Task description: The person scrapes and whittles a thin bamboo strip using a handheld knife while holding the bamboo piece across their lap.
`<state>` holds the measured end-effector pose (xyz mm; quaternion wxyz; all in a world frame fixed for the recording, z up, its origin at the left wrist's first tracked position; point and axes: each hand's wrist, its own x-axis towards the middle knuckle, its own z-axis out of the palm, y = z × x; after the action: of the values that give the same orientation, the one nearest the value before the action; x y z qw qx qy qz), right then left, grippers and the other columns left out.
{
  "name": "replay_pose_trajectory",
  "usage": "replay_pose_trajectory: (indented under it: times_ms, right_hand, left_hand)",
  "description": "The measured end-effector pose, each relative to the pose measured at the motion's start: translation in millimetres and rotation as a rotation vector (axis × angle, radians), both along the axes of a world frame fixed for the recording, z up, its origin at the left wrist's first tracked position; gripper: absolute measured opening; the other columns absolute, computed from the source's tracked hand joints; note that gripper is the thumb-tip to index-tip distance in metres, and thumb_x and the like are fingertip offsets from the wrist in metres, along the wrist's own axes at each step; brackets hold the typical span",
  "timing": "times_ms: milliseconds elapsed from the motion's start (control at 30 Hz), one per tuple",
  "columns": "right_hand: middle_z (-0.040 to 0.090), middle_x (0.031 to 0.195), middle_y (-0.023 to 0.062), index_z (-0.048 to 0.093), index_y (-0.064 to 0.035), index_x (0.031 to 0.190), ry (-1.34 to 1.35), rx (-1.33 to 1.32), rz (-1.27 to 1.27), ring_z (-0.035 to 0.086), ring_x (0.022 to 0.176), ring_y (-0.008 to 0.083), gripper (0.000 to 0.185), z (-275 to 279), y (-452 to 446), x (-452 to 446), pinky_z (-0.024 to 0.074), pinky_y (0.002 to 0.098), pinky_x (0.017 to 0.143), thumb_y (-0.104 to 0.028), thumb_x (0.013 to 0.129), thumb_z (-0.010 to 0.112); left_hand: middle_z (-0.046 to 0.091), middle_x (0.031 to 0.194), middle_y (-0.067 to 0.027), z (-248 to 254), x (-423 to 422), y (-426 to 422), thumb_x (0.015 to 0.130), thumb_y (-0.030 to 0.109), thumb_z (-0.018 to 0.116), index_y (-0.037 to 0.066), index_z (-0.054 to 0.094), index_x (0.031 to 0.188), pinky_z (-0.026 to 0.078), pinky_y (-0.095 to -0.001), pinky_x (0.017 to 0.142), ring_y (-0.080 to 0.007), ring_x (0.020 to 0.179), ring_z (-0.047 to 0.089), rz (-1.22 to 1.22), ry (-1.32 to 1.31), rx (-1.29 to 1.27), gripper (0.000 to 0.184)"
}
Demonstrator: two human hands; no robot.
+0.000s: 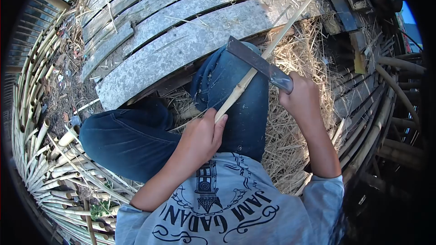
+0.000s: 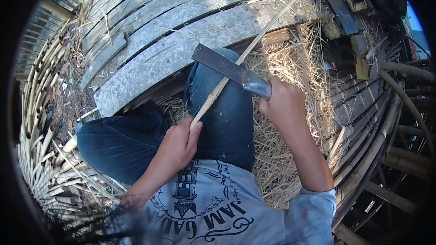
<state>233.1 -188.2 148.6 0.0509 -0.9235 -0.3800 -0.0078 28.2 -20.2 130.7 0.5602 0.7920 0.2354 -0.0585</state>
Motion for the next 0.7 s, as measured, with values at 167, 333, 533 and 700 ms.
replay_pose_trajectory:
  times_ms: [167,333,533,700]
  right_hand:
    - [0.065,0.065,0.0176,0.061,-0.0029,0.078,-0.071,0.051,-0.03,0.066,0.059,0.035,0.015,-21.6,-25.3,56.3,0.054,0.043,0.059,-0.012,0.068,0.069]
    - [0.064,0.063,0.017,0.061,-0.0026,0.074,0.002,0.04,0.089,0.065,0.058,0.034,0.013,2.3,2.2,8.3,0.0528,0.0425,0.057,-0.011,0.068,0.069]
    - [0.064,0.063,0.0154,0.06,-0.005,0.074,-0.046,0.07,0.005,0.067,0.058,0.0324,0.013,-4.8,3.5,30.7,0.0529,0.0427,0.058,-0.014,0.069,0.068]
    - [0.063,0.063,0.0162,0.06,-0.0059,0.073,-0.181,0.091,-0.094,0.066,0.058,0.0338,0.01,-11.1,0.6,71.3,0.0529,0.0432,0.058,-0.013,0.069,0.067]
  left_hand:
    - [0.056,0.06,-0.0282,6.4,3.2,-4.6,0.102,0.024,0.05,-0.005,0.052,0.086,0.045,-0.0547,0.055,-0.0491,0.059,0.059,-0.041,0.031,0.03,0.032]
    - [0.057,0.059,-0.0274,-1.4,3.0,-0.4,0.102,0.025,0.049,-0.005,0.051,0.088,0.045,-0.0542,0.055,-0.0488,0.059,0.059,-0.008,-0.018,0.045,0.033]
    - [0.054,0.062,-0.0255,1.4,2.0,1.0,0.104,0.022,0.046,-0.004,0.052,0.094,0.042,-0.0492,0.057,-0.049,0.065,0.058,-0.015,-0.009,-0.003,0.029]
    - [0.055,0.061,-0.0271,11.9,4.3,0.5,0.103,0.022,0.048,-0.005,0.051,0.091,0.043,-0.0519,0.056,-0.0497,0.062,0.058,-0.066,0.059,0.03,0.03]
